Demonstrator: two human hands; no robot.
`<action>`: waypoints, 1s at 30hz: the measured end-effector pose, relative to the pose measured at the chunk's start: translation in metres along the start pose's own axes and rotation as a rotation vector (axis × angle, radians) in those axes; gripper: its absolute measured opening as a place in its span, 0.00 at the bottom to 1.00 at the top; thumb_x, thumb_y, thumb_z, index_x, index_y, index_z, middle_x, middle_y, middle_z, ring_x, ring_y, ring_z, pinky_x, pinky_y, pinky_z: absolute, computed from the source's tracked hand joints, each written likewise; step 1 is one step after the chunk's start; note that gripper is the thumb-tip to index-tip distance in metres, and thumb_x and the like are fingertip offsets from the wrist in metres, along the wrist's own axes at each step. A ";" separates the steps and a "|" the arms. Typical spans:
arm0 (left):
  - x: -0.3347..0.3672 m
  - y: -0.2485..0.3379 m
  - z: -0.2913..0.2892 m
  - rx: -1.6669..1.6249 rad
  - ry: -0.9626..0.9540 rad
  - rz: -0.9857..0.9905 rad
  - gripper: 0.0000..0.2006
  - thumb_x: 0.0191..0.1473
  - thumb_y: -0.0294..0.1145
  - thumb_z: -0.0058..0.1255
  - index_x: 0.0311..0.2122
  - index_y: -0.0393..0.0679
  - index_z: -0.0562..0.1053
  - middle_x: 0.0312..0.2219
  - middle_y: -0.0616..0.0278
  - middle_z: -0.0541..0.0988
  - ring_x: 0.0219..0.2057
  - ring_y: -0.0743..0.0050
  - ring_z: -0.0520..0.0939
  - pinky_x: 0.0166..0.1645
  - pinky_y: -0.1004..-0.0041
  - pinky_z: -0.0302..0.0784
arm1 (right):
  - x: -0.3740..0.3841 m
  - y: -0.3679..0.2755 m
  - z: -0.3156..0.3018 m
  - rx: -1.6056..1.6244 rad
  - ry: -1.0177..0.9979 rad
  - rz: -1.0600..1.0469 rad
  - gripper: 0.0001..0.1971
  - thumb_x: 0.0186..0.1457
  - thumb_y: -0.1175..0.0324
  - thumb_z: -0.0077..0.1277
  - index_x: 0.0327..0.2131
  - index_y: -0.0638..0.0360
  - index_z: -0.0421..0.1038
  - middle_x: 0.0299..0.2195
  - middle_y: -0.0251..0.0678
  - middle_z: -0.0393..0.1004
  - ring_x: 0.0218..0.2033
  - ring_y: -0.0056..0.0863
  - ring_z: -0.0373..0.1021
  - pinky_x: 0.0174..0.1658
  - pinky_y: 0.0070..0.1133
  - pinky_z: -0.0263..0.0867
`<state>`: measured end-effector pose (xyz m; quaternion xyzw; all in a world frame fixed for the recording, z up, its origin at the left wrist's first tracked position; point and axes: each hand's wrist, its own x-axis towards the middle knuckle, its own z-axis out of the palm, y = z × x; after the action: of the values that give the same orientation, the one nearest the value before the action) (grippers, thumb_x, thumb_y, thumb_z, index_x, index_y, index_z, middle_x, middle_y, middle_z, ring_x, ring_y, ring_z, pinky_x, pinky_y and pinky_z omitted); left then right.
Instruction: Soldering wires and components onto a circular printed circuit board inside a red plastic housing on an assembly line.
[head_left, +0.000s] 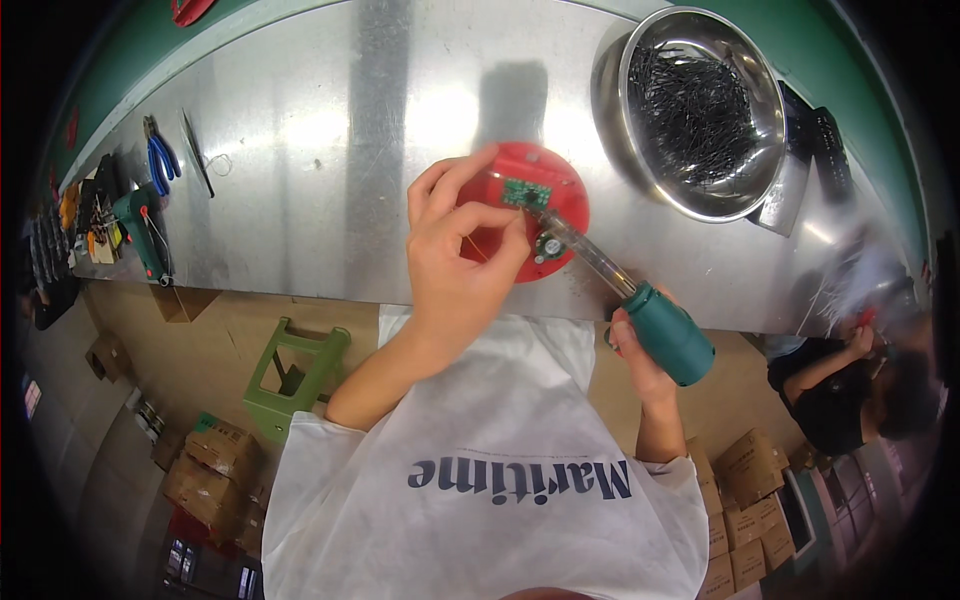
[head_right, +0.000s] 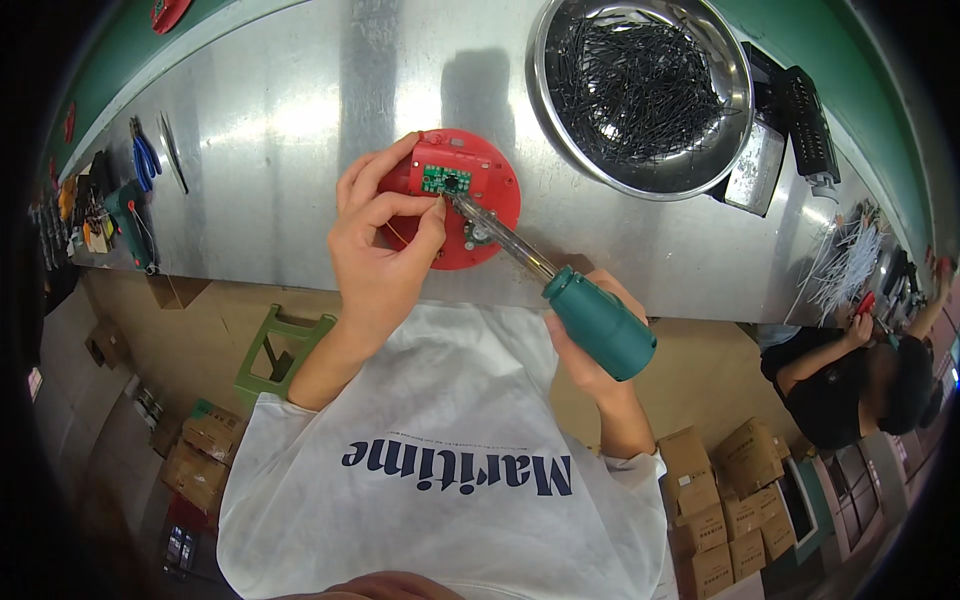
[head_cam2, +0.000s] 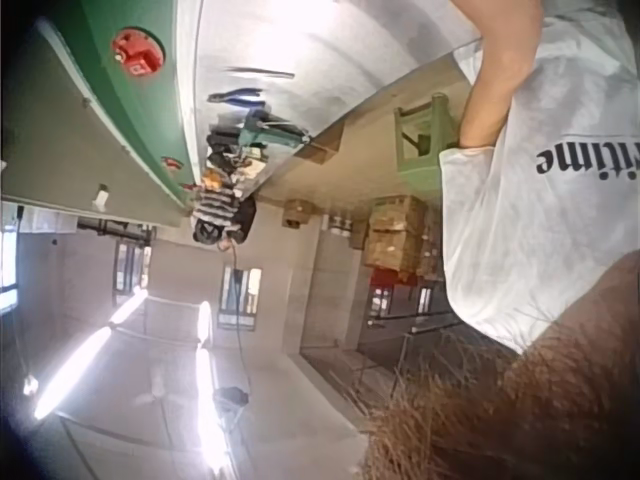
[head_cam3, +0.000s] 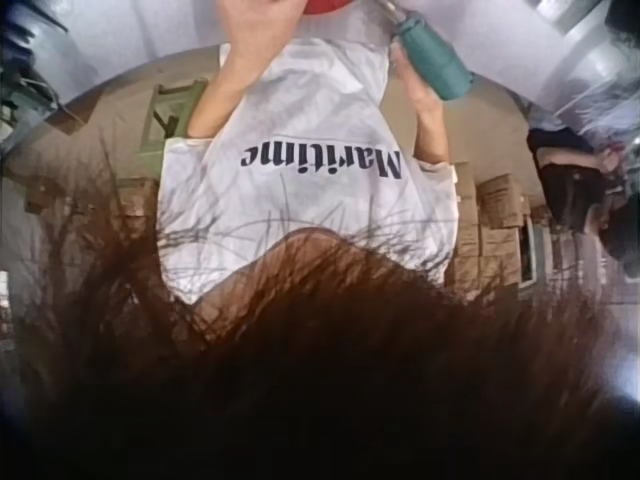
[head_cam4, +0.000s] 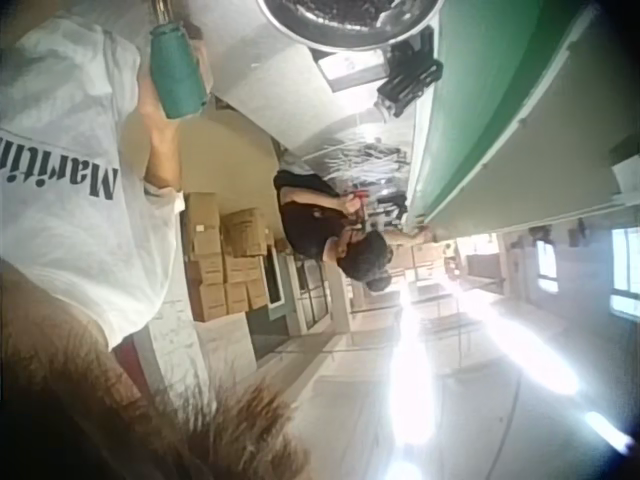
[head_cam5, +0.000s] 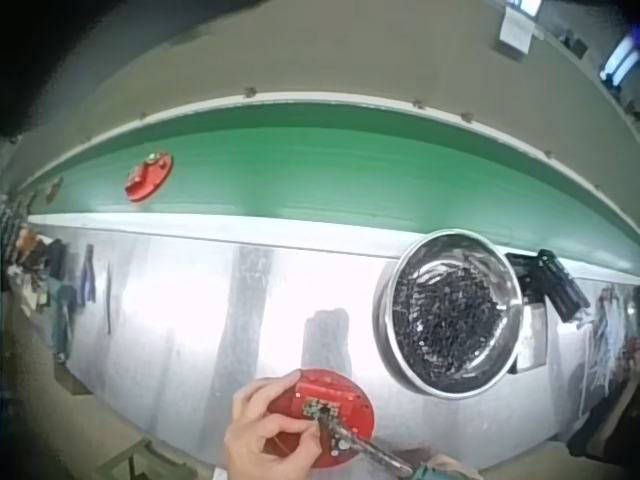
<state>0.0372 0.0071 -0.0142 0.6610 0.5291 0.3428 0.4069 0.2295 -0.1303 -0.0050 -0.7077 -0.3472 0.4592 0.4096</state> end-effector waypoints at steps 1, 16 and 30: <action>0.000 0.000 0.000 -0.006 0.001 -0.007 0.03 0.43 0.21 0.58 0.26 0.40 0.77 0.50 0.57 0.74 0.54 0.55 0.67 0.57 0.62 0.62 | 0.001 -0.002 0.001 -0.022 0.012 -0.038 0.09 0.36 0.81 0.57 0.26 0.64 0.71 0.22 0.38 0.68 0.20 0.31 0.64 0.26 0.23 0.60; 0.002 0.000 -0.002 0.041 -0.020 -0.002 0.02 0.43 0.21 0.58 0.26 0.40 0.77 0.50 0.57 0.74 0.54 0.55 0.67 0.57 0.62 0.62 | -0.011 0.004 -0.009 0.385 -0.023 0.034 0.12 0.42 0.74 0.52 0.33 0.69 0.70 0.34 0.42 0.71 0.23 0.25 0.67 0.26 0.23 0.64; 0.006 0.005 -0.006 0.107 -0.070 -0.022 0.02 0.43 0.22 0.58 0.26 0.40 0.78 0.50 0.56 0.75 0.53 0.59 0.69 0.56 0.64 0.64 | -0.022 0.034 -0.021 0.599 0.065 0.029 0.28 0.45 0.64 0.49 0.50 0.69 0.62 0.34 0.45 0.65 0.21 0.28 0.65 0.25 0.21 0.64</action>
<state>0.0349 0.0140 -0.0071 0.6875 0.5393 0.2865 0.3930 0.2455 -0.1689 -0.0228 -0.5745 -0.1726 0.5241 0.6045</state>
